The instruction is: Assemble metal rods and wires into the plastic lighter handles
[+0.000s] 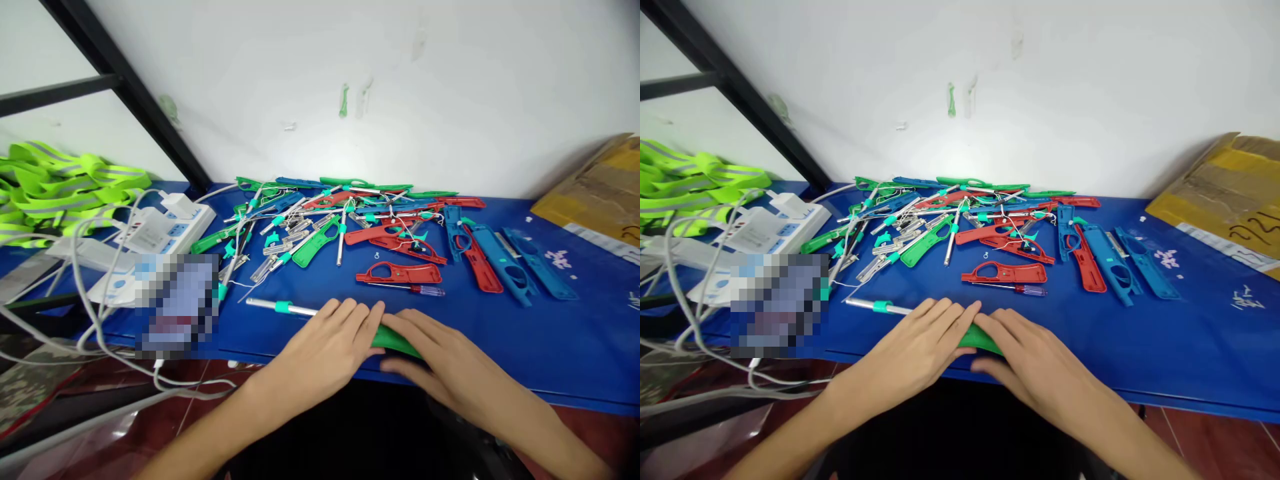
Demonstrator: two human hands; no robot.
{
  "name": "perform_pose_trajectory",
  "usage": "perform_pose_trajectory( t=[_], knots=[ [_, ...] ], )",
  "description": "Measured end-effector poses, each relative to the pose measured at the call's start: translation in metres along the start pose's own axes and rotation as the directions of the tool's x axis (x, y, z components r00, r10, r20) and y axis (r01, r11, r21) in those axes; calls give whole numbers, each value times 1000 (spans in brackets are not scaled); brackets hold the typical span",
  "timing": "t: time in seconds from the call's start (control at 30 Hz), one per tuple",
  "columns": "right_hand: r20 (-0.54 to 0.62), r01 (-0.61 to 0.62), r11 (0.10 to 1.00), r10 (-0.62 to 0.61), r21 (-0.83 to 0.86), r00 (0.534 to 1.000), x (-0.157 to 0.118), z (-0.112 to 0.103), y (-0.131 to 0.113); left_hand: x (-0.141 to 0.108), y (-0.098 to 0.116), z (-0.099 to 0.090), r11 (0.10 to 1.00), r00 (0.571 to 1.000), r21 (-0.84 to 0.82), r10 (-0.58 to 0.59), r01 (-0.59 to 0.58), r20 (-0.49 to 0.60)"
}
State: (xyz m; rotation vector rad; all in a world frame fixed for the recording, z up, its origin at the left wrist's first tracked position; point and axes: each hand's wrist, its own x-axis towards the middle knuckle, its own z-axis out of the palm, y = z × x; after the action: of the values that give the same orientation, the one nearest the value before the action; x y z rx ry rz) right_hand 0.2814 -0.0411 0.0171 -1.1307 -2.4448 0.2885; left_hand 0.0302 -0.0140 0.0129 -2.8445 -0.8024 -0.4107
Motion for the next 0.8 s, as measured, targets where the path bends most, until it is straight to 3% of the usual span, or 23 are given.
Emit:
perform_pose_trajectory(
  t=[0.03, 0.1, 0.17, 0.23, 0.3, 0.4, 0.47, 0.53, 0.57, 0.6, 0.63, 0.67, 0.7, 0.73, 0.77, 0.8],
  knots=[
    [29, -129, 982, 126, 135, 992, -1, -3, 0, 0, -1, 0, 1000, 1000, -3, 8, -8, 5],
    [168, -351, 854, 309, 385, 936, 0, -9, 0, 2, -4, -1, 999, 999, -22, 33, -33, 9],
    [405, -512, 650, 323, 562, 855, 2, -14, 0, 5, -8, 0, 997, 998, -47, 62, -62, -2],
    [610, -647, 430, 242, 630, 755, 3, -15, 1, 8, -11, 0, 994, 996, -59, 87, -88, -20],
    [664, -702, 279, 230, 655, 712, 2, -13, 2, 9, -12, -1, 993, 994, -59, 101, -103, -44],
    [622, -674, 238, 263, 699, 738, -4, -9, 1, 8, -7, -5, 995, 992, -36, 84, -88, -91],
    [590, -646, 266, 266, 715, 763, -9, -7, -1, 3, 0, -7, 998, 989, -25, 49, -53, -136],
    [535, -614, 340, 302, 712, 789, -15, -7, -6, -2, 6, -4, 997, 959, -67, -66, 49, -277],
    [495, -597, 401, 336, 695, 801, -18, -6, -9, -4, 7, -1, 980, 893, -135, -189, 146, -409],
    [443, -578, 476, 372, 663, 815, -20, -5, -12, -5, 7, 3, 930, 756, -248, -364, 270, -544],
    [380, -552, 558, 401, 620, 833, -22, -4, -15, -6, 5, 7, 827, 554, -413, -562, 381, -614],
    [312, -518, 639, 416, 568, 854, -23, -2, -17, -5, 3, 10, 680, 340, -592, -731, 433, -592],
    [246, -483, 708, 418, 515, 874, -24, -1, -20, -4, -1, 13, 557, 228, -729, -830, 398, -509],
    [188, -449, 759, 411, 471, 892, -25, 1, -22, -1, -5, 13, 444, 254, -843, -890, 303, -378],
    [141, -418, 795, 399, 439, 906, -25, 3, -23, 2, -8, 13, 300, 334, -937, -914, 177, -229],
    [110, -397, 817, 388, 418, 915, -24, 5, -23, 5, -10, 11, 125, 386, -991, -918, 56, -94]
  ],
)
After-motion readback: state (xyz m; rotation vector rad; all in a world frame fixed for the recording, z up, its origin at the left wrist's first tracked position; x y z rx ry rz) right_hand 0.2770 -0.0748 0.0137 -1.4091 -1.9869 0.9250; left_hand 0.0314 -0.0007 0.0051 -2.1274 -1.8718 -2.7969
